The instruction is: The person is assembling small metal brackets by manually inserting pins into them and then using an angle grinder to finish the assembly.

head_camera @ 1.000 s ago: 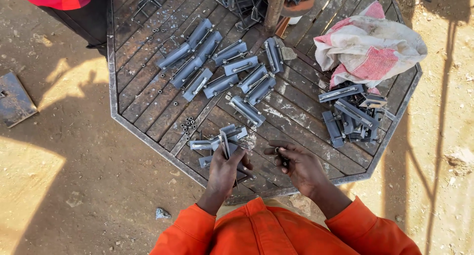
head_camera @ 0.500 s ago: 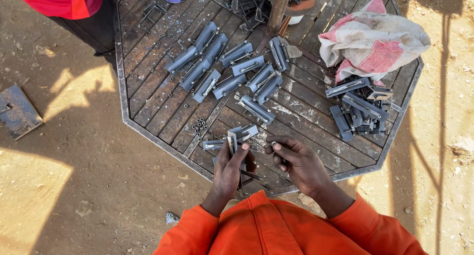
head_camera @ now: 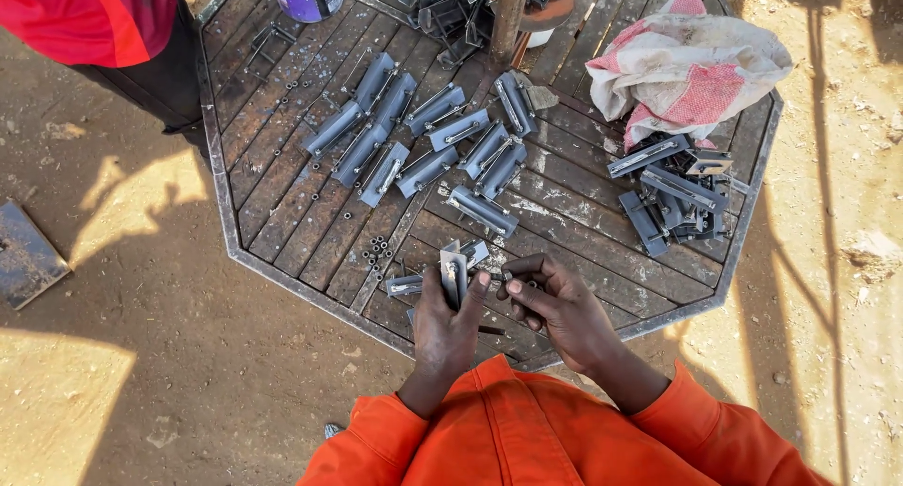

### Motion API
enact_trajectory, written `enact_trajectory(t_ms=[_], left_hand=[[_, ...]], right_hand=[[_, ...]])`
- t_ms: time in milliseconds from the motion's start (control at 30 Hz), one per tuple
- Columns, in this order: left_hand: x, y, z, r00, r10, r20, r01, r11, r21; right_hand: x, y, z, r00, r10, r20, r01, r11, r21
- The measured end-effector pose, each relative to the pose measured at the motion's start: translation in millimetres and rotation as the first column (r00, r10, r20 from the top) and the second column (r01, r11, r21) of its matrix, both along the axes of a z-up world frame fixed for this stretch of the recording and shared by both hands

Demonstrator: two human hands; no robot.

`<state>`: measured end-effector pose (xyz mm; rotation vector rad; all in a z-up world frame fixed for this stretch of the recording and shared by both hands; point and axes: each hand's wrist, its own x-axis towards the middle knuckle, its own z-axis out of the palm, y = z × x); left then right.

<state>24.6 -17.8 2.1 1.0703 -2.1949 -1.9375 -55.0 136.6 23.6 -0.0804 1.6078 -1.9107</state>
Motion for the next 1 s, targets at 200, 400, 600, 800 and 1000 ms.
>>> enact_trajectory(t_ms=[200, 400, 600, 800, 1000], left_hand=[[-4.2, 11.4, 16.8, 0.999, 0.017, 0.046, -0.012, 0.995, -0.101], [-2.8, 12.4, 23.0, 0.998, -0.005, 0.068, 0.016, 0.986, -0.165], [-2.0, 16.6, 27.8, 0.996, 0.001, 0.093, 0.007, 0.996, -0.084], [-0.2, 20.9, 28.8, 0.994, 0.018, 0.106, -0.014, 0.999, -0.035], [-0.1, 23.3, 32.6, 0.990, -0.029, 0.141, 0.049, 0.989, -0.137]], right_hand=[[3.2, -3.9, 4.9, 0.991, 0.002, -0.134, 0.008, 0.997, 0.075], [3.3, 2.1, -10.3, 0.942, 0.064, -0.329, -0.005, 0.984, 0.177], [4.1, 4.7, 15.2, 0.841, 0.128, -0.526, 0.007, 0.969, 0.247], [1.3, 13.1, -1.2, 0.743, 0.215, -0.634, -0.026, 0.955, 0.294], [-2.4, 22.0, -4.9, 0.728, 0.277, -0.627, -0.049, 0.933, 0.356]])
